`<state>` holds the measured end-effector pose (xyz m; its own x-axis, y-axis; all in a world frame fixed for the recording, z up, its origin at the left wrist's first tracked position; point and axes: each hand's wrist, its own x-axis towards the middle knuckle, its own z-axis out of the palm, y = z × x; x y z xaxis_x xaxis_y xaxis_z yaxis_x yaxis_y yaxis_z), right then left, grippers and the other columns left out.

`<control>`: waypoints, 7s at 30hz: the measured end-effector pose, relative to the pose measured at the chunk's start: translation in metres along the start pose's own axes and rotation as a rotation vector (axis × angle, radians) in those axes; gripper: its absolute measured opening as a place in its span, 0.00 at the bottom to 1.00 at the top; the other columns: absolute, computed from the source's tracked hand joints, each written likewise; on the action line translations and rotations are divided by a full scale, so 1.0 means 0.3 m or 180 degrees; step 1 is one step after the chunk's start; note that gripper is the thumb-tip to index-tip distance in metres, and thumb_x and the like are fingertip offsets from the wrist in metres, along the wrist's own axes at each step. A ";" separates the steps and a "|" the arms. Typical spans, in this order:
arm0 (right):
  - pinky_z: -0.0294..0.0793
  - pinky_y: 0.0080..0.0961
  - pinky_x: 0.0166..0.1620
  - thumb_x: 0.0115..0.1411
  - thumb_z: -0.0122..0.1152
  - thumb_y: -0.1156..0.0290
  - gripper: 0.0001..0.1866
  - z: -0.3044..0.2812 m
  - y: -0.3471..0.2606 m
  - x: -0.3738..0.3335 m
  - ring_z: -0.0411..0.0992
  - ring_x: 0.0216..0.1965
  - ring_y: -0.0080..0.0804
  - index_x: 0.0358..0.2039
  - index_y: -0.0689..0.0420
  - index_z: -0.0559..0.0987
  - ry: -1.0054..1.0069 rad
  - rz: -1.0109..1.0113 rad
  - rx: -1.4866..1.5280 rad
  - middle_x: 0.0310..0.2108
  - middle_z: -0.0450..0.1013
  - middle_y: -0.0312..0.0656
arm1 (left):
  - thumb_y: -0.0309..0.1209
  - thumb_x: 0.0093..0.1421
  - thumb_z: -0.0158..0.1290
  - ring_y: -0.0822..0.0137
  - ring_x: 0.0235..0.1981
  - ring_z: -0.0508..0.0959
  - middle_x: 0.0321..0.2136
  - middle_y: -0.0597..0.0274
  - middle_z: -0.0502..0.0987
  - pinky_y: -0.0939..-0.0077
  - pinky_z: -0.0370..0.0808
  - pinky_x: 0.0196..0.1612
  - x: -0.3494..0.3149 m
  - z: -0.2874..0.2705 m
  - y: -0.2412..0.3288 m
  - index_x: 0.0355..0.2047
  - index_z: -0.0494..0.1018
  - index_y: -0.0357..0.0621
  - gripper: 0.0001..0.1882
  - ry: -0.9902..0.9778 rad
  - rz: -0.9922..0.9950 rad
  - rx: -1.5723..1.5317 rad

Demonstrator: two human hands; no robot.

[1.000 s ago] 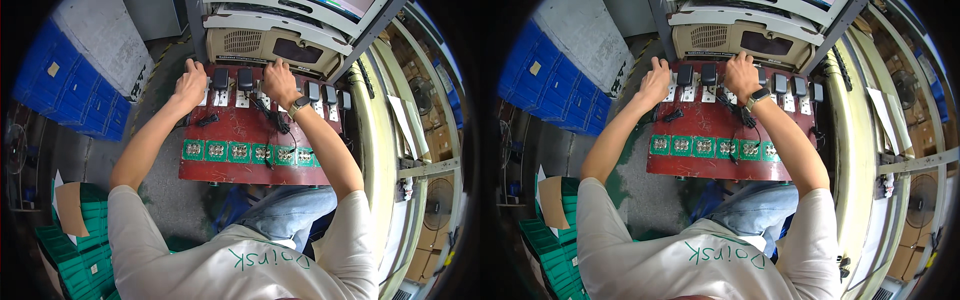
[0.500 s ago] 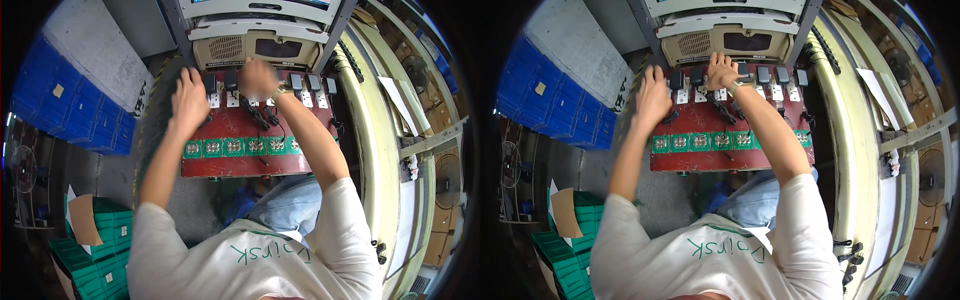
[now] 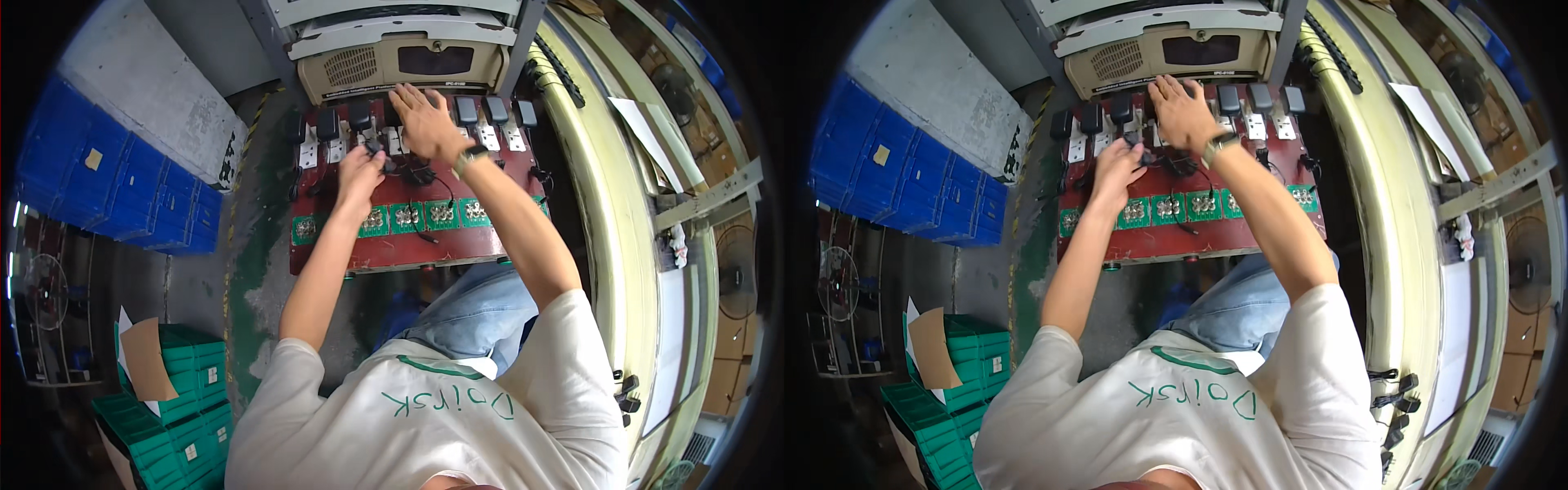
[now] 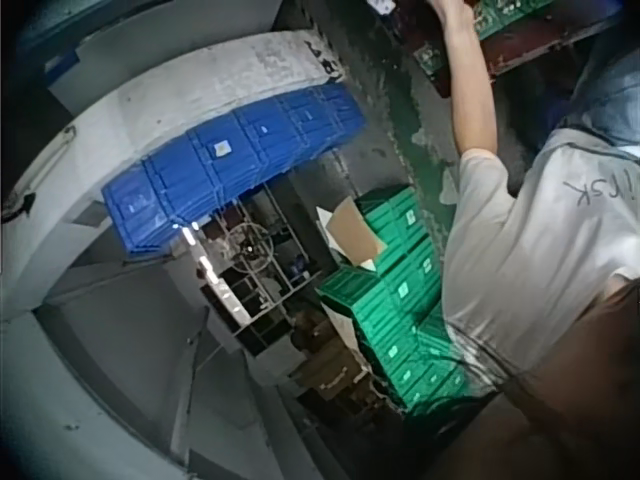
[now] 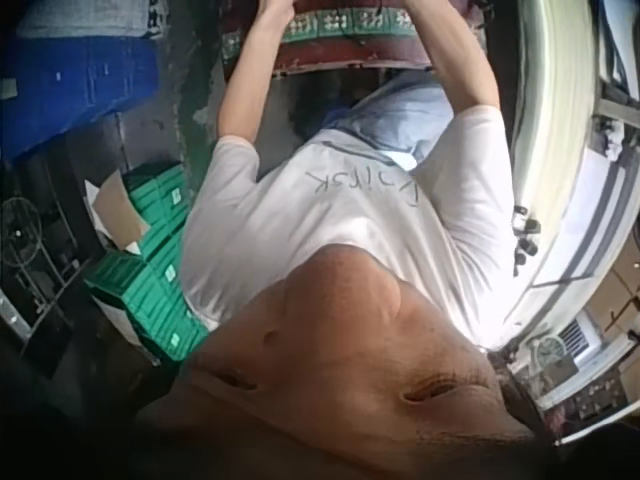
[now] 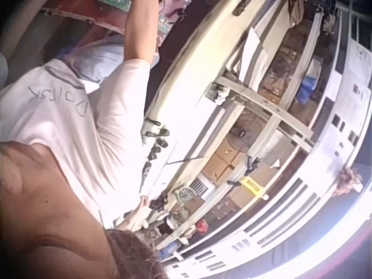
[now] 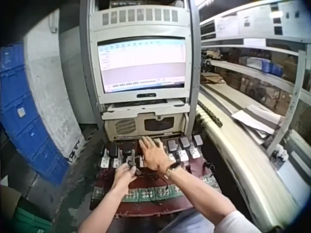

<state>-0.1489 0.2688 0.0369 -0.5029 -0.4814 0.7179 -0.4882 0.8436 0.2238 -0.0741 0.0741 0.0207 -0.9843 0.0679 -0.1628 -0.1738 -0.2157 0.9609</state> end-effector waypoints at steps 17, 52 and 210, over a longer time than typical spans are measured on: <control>0.78 0.50 0.30 0.61 0.72 0.67 0.14 -0.408 -0.426 -0.432 0.78 0.28 0.59 0.40 0.61 0.77 -0.2020 0.1972 0.1419 0.33 0.79 0.53 | 0.28 0.70 0.61 0.68 0.39 0.81 0.50 0.46 0.83 0.64 0.79 0.55 -0.306 -0.304 0.173 0.51 0.77 0.34 0.13 -0.0863 -0.1099 -0.0829; 0.76 0.43 0.33 0.63 0.64 0.80 0.05 -0.344 -0.345 -0.278 0.77 0.27 0.51 0.40 0.63 0.81 -0.1036 0.1070 0.1949 0.33 0.80 0.47 | 0.14 0.57 0.64 0.66 0.31 0.84 0.36 0.59 0.88 0.76 0.80 0.40 -0.261 -0.242 -0.064 0.38 0.83 0.33 0.08 -0.0433 0.2255 0.2663; 0.69 0.33 0.29 0.61 0.74 0.75 0.07 -0.580 0.158 -0.760 0.66 0.21 0.36 0.32 0.66 0.85 -0.0306 0.2872 0.1080 0.29 0.74 0.41 | 0.28 0.58 0.69 0.52 0.26 0.77 0.35 0.54 0.80 0.59 0.77 0.33 -0.180 0.659 -0.334 0.38 0.87 0.37 0.09 -0.0553 0.2258 0.2131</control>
<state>0.0667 0.4601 -0.0016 -0.8382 0.2835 0.4659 -0.0623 0.7990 -0.5982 0.0025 0.2848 -0.0225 -0.8263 0.2895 0.4831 0.5599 0.3298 0.7601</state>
